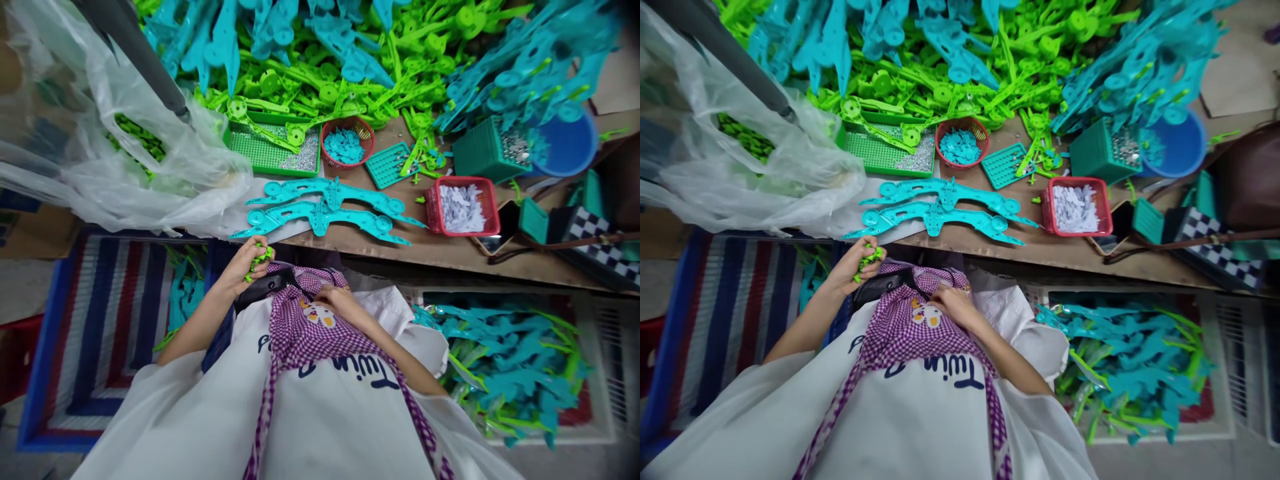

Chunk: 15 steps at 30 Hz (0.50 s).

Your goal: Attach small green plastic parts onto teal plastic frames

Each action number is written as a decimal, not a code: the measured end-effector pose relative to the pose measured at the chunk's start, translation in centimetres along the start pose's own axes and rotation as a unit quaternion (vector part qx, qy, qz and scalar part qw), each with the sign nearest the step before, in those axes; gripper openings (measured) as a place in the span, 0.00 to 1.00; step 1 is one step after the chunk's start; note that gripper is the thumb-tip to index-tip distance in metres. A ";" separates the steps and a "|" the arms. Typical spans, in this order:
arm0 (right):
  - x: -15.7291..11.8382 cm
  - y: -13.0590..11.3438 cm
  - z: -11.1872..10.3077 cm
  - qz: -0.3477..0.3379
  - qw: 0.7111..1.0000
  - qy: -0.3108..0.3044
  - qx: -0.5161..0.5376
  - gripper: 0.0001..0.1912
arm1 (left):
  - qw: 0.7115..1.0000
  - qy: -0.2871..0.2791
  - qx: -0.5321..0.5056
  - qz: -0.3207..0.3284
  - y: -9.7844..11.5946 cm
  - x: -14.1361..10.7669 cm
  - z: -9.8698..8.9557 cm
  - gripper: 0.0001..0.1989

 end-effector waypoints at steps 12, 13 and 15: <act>1.6 -1.7 0.7 -0.008 0.995 0.095 -0.035 0.11 | 0.999 0.019 -0.028 -0.011 -1.0 -1.0 -0.1 0.15; 1.8 -2.1 0.7 -0.016 0.995 0.087 -0.046 0.11 | 0.999 0.018 -0.029 -0.012 -1.0 -1.0 0.1 0.15; 2.4 -2.9 0.7 -0.029 0.995 0.067 -0.068 0.12 | 0.999 0.012 -0.037 -0.013 -1.2 -1.2 0.4 0.15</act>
Point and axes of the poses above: each hand's wrist, its own x-axis towards the middle knuckle, its own z-axis out of the palm, y = z × x, the point moved 3 cm from there along x, towards the middle knuckle, and after that the axes turned 14 degrees about -y, right-handed, at the moved point
